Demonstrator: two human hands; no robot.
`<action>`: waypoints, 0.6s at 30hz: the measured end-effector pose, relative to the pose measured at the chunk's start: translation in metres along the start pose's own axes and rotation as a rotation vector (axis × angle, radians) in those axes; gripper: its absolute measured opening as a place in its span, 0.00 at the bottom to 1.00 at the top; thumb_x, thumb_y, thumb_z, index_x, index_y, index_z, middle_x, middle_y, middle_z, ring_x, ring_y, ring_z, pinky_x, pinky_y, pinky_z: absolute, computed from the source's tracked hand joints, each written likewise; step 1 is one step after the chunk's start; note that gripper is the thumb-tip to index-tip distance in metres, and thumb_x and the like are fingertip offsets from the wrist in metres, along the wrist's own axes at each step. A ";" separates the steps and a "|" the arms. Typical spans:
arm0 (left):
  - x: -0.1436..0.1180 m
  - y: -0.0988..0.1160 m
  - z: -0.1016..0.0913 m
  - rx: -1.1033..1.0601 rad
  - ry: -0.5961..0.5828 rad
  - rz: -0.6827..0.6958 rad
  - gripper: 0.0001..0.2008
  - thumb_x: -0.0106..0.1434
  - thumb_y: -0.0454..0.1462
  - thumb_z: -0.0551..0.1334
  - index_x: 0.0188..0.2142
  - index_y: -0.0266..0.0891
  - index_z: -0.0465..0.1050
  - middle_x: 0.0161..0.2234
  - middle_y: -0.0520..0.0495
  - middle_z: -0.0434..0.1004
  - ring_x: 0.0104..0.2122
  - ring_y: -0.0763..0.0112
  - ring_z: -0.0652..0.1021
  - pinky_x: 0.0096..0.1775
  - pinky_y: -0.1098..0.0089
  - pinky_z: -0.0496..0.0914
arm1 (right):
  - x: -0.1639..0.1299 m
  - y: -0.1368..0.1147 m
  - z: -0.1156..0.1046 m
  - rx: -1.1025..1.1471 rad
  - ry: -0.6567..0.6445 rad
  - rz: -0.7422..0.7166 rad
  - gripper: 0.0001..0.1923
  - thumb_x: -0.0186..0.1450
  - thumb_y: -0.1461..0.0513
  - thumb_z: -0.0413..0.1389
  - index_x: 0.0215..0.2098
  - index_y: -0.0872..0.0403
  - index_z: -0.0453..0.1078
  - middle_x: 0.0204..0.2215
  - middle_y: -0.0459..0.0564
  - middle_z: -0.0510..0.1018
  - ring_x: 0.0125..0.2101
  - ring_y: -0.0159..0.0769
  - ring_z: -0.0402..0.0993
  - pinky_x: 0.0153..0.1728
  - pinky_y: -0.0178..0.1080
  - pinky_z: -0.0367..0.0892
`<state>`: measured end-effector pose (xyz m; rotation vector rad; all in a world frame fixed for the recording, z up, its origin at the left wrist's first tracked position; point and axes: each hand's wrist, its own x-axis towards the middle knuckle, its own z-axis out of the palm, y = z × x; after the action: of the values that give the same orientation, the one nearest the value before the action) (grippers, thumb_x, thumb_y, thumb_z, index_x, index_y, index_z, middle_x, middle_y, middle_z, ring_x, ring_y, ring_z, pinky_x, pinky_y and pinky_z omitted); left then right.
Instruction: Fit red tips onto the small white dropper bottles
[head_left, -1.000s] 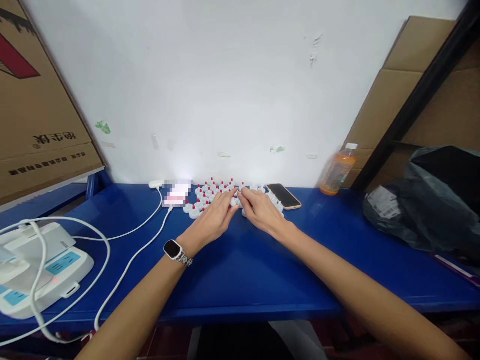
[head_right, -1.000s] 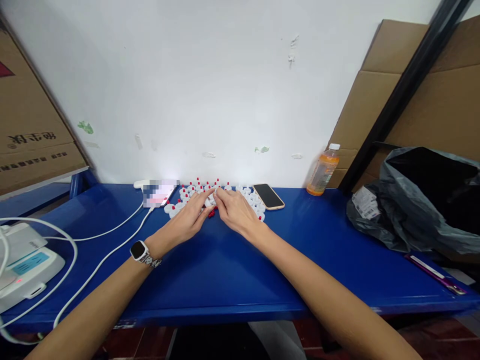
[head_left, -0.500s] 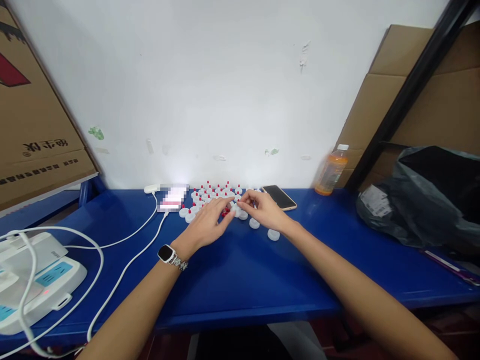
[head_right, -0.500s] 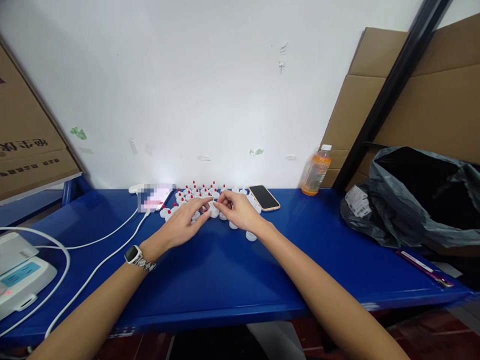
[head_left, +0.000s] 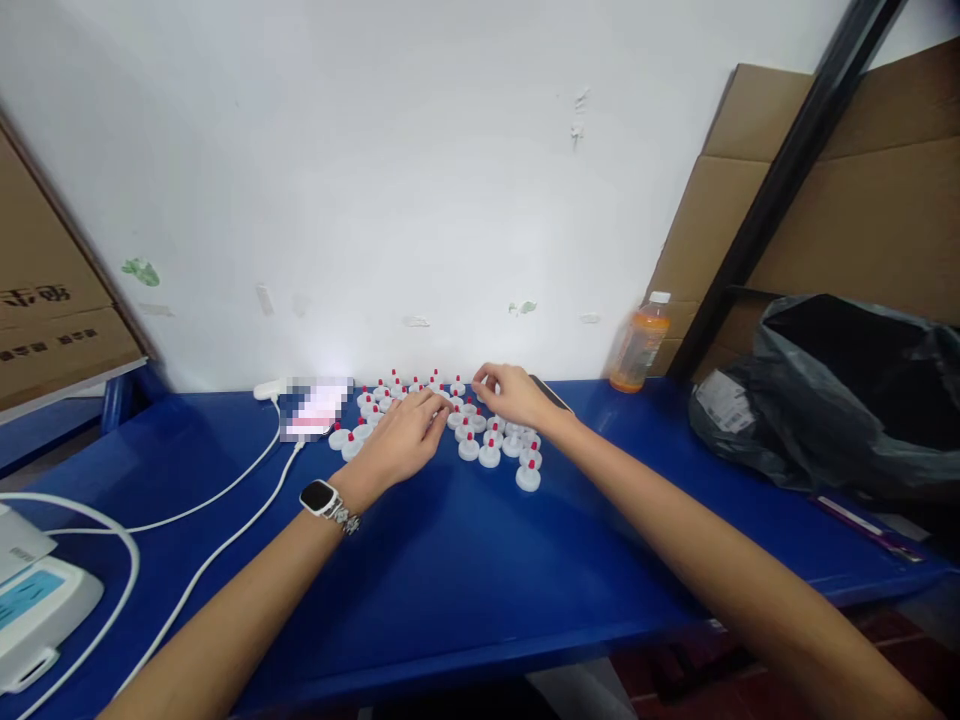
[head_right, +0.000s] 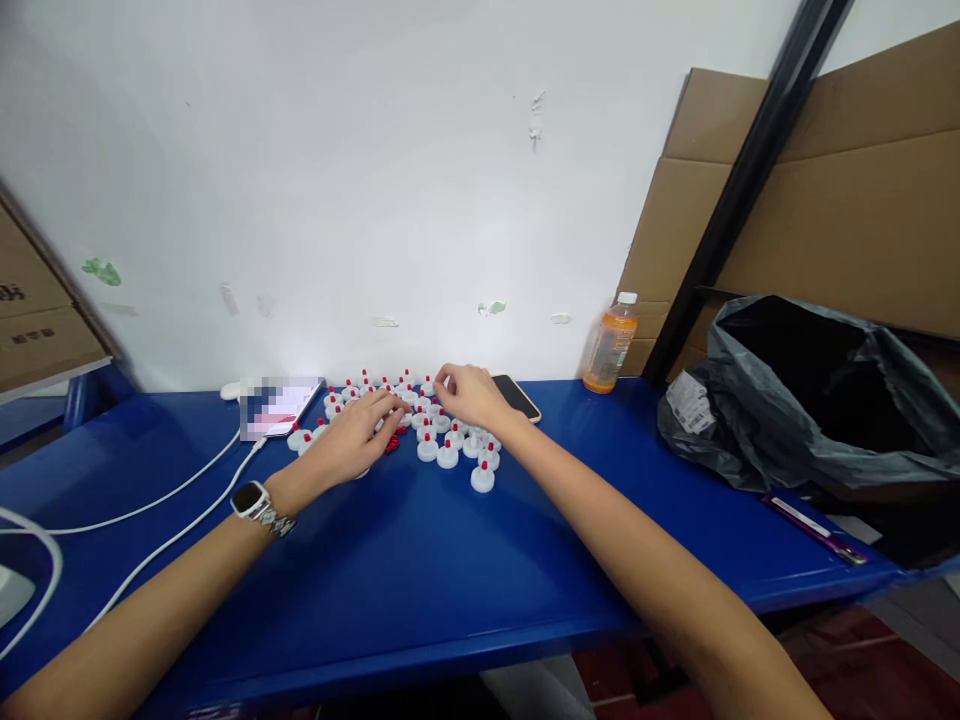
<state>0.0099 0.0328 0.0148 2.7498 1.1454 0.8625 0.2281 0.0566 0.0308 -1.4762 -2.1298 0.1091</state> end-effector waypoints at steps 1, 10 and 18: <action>0.006 0.000 0.001 0.020 -0.008 0.004 0.16 0.73 0.41 0.47 0.44 0.40 0.72 0.42 0.44 0.75 0.46 0.58 0.75 0.49 0.56 0.68 | 0.012 0.007 0.000 -0.065 0.016 0.063 0.13 0.69 0.58 0.50 0.44 0.53 0.74 0.33 0.49 0.81 0.33 0.36 0.74 0.39 0.38 0.59; 0.020 -0.006 0.014 0.003 0.055 -0.075 0.13 0.72 0.41 0.50 0.43 0.41 0.72 0.42 0.44 0.74 0.42 0.59 0.76 0.46 0.57 0.69 | 0.084 0.040 0.029 -0.292 -0.090 0.281 0.08 0.60 0.64 0.57 0.34 0.56 0.78 0.39 0.58 0.82 0.46 0.47 0.73 0.52 0.49 0.51; -0.003 -0.020 0.002 -0.048 0.156 -0.117 0.16 0.70 0.45 0.53 0.52 0.41 0.68 0.50 0.42 0.71 0.50 0.57 0.73 0.52 0.55 0.68 | 0.044 -0.009 0.001 -0.066 0.030 0.116 0.10 0.66 0.62 0.53 0.36 0.54 0.77 0.35 0.49 0.82 0.38 0.36 0.74 0.50 0.43 0.54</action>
<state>-0.0040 0.0456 0.0071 2.5869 1.2775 1.0906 0.2088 0.0917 0.0503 -1.6291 -2.0417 0.0589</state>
